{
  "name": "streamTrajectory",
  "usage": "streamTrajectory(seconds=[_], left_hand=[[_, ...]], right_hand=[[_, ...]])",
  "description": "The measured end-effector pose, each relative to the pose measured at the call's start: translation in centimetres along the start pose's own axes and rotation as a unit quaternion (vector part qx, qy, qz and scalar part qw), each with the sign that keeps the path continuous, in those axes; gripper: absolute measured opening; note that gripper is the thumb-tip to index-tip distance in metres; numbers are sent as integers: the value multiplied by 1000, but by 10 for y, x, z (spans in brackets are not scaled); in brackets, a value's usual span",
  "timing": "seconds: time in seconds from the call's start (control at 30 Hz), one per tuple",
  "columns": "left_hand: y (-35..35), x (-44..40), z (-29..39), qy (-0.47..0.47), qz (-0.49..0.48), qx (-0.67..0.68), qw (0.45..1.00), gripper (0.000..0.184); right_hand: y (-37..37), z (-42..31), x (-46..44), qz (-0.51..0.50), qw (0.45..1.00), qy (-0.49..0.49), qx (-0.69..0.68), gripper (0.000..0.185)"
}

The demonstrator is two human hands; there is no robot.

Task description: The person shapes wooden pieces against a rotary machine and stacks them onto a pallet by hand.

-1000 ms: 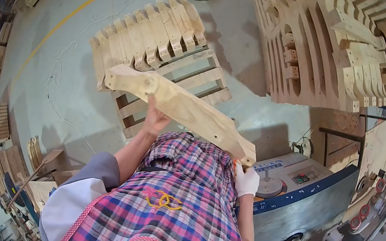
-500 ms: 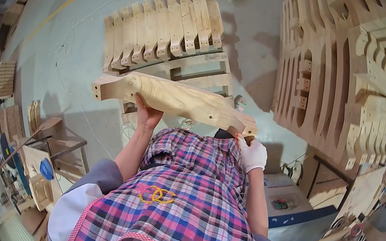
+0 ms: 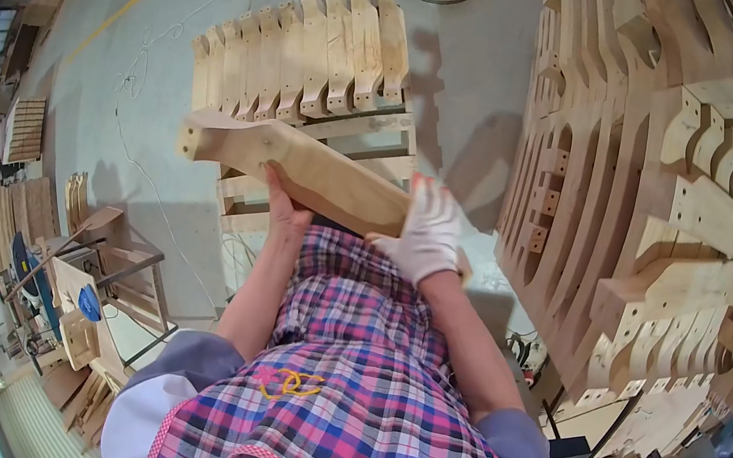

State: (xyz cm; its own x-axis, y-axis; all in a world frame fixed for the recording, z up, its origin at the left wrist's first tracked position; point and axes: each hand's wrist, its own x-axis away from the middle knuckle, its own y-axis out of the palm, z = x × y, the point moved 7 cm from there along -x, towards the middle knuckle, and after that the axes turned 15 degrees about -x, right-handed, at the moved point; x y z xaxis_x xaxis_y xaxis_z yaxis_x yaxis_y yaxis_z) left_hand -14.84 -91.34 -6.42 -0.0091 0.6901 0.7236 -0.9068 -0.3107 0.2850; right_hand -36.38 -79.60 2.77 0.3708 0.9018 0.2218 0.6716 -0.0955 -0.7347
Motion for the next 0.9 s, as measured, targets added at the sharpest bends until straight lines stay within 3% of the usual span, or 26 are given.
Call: streamTrajectory(seconds=[0.17,0.27,0.4,0.43,0.53,0.6,0.67,0.73,0.8,0.83,0.9], left_hand=[[38,-18,-32,-40,-13,-56,998,70],[53,-40,-55,-120,-31,-118,985,66],[75,-89,-82,-188,-14,-192,963,58],[78,-107,-84,-192,-14,-187,963,58],[88,-161,-75,-129,-97,-335,928,51],[80,-190,-58,-37,-133,-490,861,47],[53,-209,-31,76,-116,-646,750,44],[25,-227,-5,225,-134,-771,581,38],[-15,-241,12,282,-94,-808,509,35],[-25,-247,12,278,-101,-810,506,35],[-45,-264,22,218,-57,-792,568,31]], right_hand=[[49,11,-42,-69,996,-34,50,121],[65,25,-65,-102,992,-39,69,124],[89,67,-105,-126,984,123,-37,126],[98,76,-123,-129,983,124,-30,126],[123,108,-170,-61,984,141,-91,123],[145,125,-207,-31,977,175,-121,119],[167,138,-264,-27,971,202,-127,116],[189,151,-328,5,958,235,-166,111],[210,155,-391,22,951,260,-169,109],[224,161,-422,26,951,268,-152,109],[248,168,-481,31,952,285,-107,108]])
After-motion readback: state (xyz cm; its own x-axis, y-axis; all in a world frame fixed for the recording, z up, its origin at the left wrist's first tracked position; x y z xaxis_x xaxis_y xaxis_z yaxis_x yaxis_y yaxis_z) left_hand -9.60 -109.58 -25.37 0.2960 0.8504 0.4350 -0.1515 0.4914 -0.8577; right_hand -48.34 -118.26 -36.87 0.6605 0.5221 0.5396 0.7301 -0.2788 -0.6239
